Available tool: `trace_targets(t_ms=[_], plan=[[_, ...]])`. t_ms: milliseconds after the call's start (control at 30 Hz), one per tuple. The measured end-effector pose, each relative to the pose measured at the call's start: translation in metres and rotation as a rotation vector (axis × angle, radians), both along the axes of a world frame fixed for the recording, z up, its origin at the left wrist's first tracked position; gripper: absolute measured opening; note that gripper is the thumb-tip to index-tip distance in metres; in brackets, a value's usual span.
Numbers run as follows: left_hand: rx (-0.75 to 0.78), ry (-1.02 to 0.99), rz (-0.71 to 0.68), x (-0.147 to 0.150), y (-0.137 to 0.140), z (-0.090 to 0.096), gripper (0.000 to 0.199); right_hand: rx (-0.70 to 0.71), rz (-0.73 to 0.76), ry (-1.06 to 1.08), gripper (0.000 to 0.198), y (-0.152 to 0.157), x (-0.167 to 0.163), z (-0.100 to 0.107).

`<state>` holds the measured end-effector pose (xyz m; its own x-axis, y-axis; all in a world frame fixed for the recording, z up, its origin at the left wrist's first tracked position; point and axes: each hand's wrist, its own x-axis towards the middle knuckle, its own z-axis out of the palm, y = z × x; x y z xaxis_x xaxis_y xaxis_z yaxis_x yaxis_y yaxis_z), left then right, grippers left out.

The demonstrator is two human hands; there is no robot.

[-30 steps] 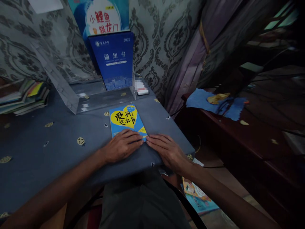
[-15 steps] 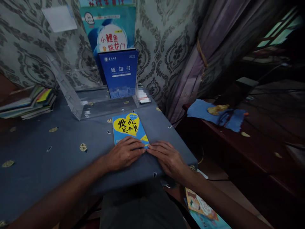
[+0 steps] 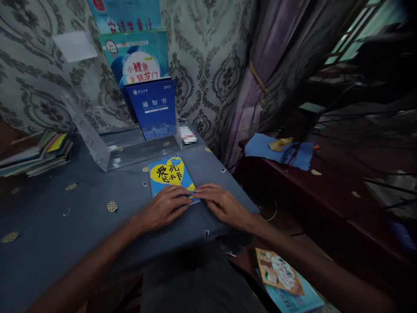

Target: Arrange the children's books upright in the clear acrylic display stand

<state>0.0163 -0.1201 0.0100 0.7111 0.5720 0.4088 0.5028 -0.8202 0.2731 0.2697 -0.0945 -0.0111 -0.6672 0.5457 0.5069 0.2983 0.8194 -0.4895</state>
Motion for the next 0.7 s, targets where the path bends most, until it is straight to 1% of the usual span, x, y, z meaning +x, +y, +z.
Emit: trace_targets(t_ms=[133,233,300,400,467,533,567,633,700], plan=[[-0.014,0.0,0.04,-0.002,0.001,-0.003,0.027,-0.069,-0.031,-0.011,0.035,0.022,-0.012,-0.005],[-0.023,-0.008,0.058,-0.002,0.001,-0.005,0.027,-0.126,-0.083,-0.08,0.038,0.043,-0.025,-0.008],[-0.037,-0.017,0.061,-0.001,0.0,-0.003,0.027,-0.14,-0.123,-0.125,0.041,0.058,-0.037,-0.006],[-0.067,-0.054,0.071,0.002,0.0,0.001,0.027,-0.151,-0.2,-0.219,0.043,0.077,-0.06,0.004],[-0.092,-0.078,0.083,0.002,0.001,0.002,0.027,-0.175,-0.281,-0.301,0.044,0.086,-0.076,0.015],[-0.092,-0.103,0.115,-0.001,0.005,-0.001,0.027,-0.2,-0.376,-0.365,0.043,0.089,-0.091,0.026],[-0.077,-0.115,0.144,-0.005,0.008,-0.004,0.028,-0.208,-0.415,-0.386,0.043,0.089,-0.097,0.03],[-0.028,-0.138,0.257,-0.016,0.017,-0.014,0.029,-0.215,-0.476,-0.406,0.044,0.087,-0.105,0.034],[0.014,-0.145,0.456,-0.031,0.028,-0.026,0.033,-0.212,-0.512,-0.406,0.047,0.083,-0.11,0.032]])
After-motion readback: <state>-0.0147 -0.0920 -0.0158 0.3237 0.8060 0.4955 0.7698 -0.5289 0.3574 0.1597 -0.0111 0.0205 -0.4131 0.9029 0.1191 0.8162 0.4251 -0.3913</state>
